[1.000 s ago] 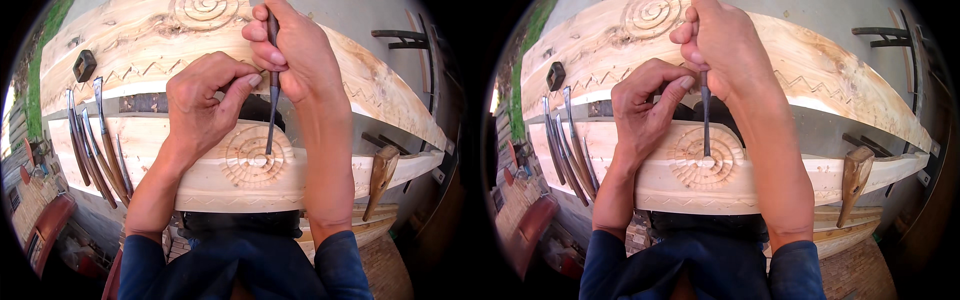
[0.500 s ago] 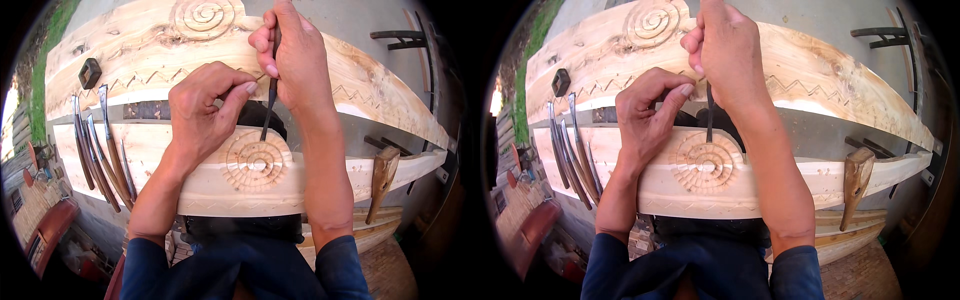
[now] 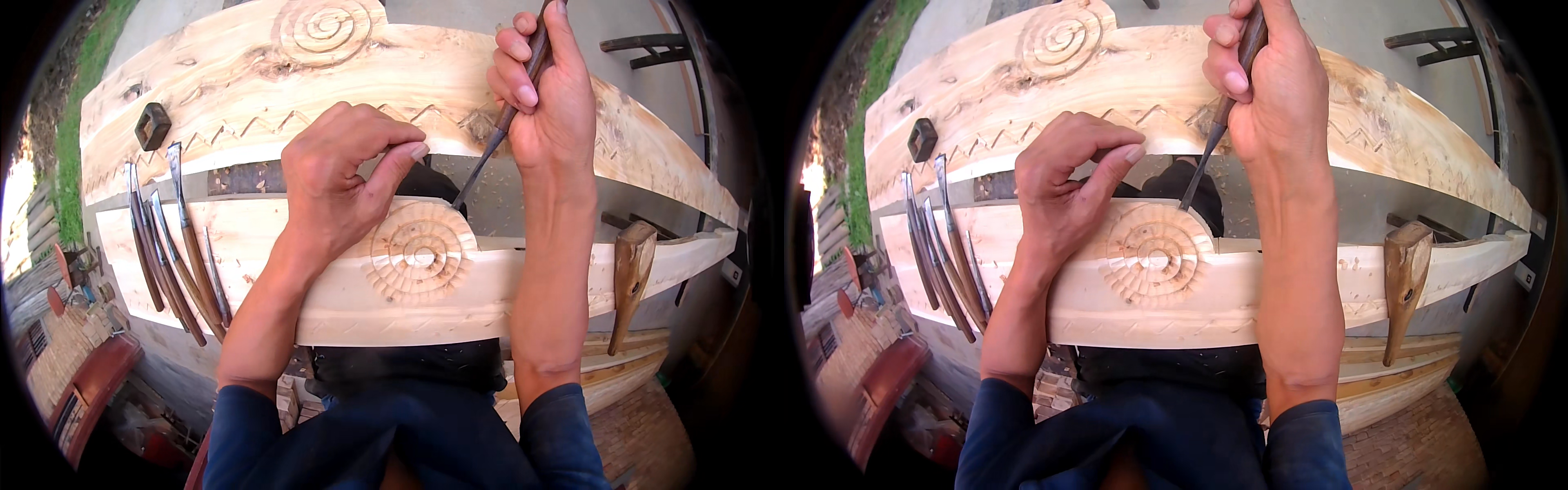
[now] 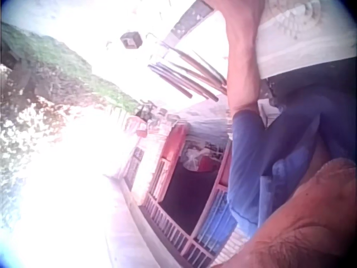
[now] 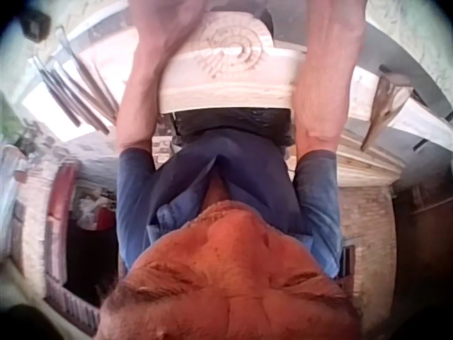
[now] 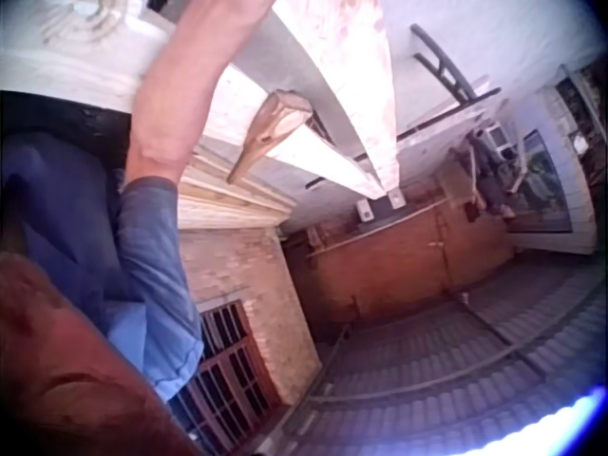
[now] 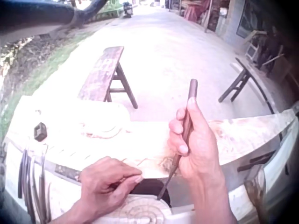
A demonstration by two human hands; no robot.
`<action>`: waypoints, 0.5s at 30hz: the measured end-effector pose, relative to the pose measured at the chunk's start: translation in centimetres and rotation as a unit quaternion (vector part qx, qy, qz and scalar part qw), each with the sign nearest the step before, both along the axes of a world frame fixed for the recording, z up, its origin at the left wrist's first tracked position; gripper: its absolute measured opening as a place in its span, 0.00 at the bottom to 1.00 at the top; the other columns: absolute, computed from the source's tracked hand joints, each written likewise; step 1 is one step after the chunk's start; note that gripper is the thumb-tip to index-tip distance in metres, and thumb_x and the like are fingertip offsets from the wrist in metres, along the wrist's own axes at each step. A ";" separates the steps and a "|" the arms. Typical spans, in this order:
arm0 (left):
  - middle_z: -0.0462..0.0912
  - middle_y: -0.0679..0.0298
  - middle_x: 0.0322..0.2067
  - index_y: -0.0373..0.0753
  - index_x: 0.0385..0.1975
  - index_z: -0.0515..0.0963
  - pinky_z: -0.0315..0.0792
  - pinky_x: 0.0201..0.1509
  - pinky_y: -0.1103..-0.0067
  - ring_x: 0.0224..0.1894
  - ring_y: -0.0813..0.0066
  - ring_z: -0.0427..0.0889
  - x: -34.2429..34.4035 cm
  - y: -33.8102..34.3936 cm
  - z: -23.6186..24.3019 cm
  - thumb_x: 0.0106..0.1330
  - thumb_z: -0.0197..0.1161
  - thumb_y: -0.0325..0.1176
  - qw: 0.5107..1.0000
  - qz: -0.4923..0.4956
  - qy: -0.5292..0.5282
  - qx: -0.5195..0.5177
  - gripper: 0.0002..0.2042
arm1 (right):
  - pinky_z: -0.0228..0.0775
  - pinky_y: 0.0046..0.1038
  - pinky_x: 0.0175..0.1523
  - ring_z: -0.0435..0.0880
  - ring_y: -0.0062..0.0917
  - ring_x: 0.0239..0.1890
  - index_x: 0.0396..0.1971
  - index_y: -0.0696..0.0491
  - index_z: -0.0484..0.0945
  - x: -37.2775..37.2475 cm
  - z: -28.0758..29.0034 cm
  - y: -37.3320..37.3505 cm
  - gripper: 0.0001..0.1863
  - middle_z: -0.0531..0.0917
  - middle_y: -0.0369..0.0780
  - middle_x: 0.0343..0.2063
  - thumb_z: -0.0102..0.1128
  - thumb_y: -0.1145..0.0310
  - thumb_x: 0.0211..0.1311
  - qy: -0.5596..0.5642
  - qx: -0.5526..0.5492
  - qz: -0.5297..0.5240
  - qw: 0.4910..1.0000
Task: The person carves a circular decorative pattern into a wooden board using a chisel and a wooden mallet, clearing away wood shavings by hand.
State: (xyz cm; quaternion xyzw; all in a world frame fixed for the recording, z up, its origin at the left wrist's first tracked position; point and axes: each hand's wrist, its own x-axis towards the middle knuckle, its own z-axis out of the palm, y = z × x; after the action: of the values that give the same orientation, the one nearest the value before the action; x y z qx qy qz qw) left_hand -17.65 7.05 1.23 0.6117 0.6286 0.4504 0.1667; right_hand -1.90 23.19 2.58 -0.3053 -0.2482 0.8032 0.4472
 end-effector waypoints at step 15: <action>0.87 0.68 0.33 0.44 0.36 0.93 0.75 0.46 0.69 0.39 0.64 0.80 0.8 0.3 0.2 0.52 0.83 0.32 0.991 -0.077 0.108 0.015 0.11 | 0.54 0.18 0.17 0.64 0.15 0.13 0.37 0.50 0.73 -2.6 0.4 -1.3 0.21 0.76 0.35 0.21 0.50 0.49 0.89 -0.065 0.048 0.022 0.997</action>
State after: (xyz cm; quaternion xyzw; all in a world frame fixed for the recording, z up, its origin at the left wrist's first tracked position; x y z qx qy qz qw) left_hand -16.80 7.36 1.44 0.7060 0.5870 0.3768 0.1226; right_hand -4.49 21.88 2.98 -0.3294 -0.3212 0.7787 0.4267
